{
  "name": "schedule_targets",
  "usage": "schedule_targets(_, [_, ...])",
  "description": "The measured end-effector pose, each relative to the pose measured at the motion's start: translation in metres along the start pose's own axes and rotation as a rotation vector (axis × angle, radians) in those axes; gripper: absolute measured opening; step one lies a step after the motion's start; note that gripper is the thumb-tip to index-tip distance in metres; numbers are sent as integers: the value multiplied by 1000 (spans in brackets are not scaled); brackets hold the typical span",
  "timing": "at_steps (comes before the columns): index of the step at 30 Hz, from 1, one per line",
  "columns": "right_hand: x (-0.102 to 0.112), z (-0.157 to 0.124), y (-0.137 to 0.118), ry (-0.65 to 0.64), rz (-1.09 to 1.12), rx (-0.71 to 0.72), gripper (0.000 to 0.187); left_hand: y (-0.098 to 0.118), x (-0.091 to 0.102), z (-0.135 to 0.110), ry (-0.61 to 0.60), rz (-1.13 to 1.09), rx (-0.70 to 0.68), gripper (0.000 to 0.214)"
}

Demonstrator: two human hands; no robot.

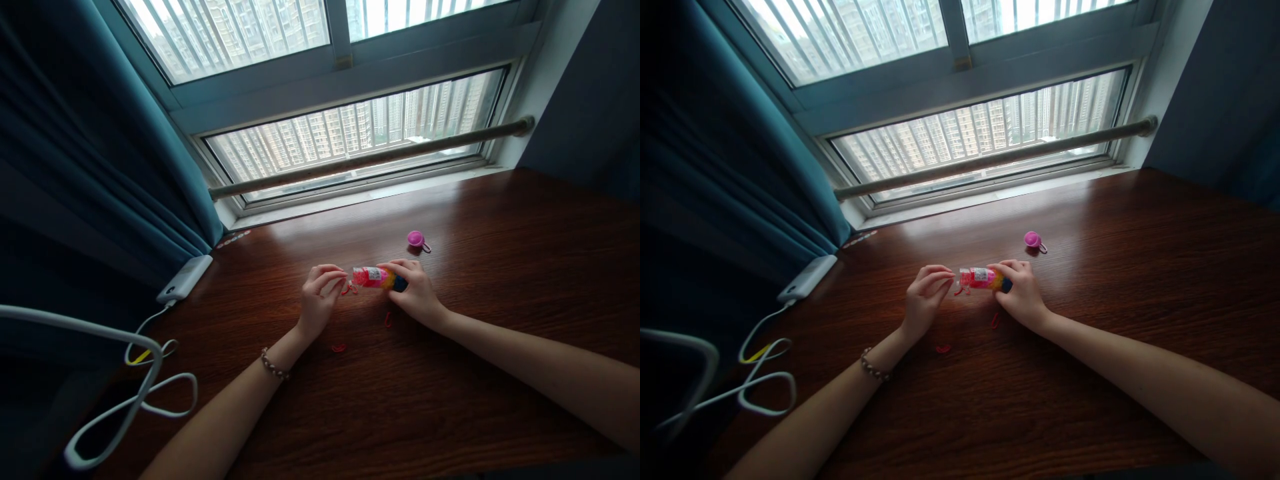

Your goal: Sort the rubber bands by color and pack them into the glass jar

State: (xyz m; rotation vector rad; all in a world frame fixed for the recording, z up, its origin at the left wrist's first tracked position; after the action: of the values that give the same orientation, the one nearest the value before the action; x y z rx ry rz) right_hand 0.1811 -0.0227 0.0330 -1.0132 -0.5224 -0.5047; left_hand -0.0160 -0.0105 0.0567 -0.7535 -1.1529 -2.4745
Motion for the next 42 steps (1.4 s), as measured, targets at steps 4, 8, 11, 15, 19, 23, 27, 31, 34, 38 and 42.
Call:
schedule_targets(4, [4,1,7,44,26,-69,43,-22,-7,-1,-76,117,183,15])
schedule_targets(8, [4,1,9,48,39,-67,42,-34,-25,-6,-292,229,249,25])
schedule_targets(11, [3,1,9,52,46,-55,43,-30,-31,-6,-367,205,205,14])
schedule_targets(15, [3,1,8,46,39,-55,43,-25,-33,-5,-419,122,182,10])
schedule_targets(19, [4,1,8,51,35,-62,42,-22,-34,-4,-445,20,169,12])
schedule_targets(23, [4,1,6,45,35,-61,41,-16,-38,-5,-431,-2,127,19])
schedule_targets(27, [4,1,6,40,41,-55,42,-16,-43,-5,-476,85,144,9])
schedule_targets(31, [5,1,6,41,42,-54,42,-16,-36,-2,-566,66,200,11])
schedule_targets(34, [4,1,5,39,40,-49,43,-11,-28,-4,-797,11,293,14])
schedule_targets(38, [4,1,6,32,39,-53,43,6,-22,-16,-1137,-59,306,12])
schedule_targets(42, [4,1,5,27,36,-58,42,12,-26,-28,-1249,-16,300,7])
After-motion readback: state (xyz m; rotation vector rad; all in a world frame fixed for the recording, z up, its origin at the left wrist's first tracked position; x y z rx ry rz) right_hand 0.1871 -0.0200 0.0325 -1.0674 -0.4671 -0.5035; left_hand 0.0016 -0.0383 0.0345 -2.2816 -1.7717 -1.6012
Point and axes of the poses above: each hand's wrist, its own z-axis towards the middle knuckle, its own x-axis out of the back of the hand, y = z × x, the point moved 7 cm from there along z, towards the middle knuckle, and after that the axes turned 9 degrees about -y, right-handed, at the moved point
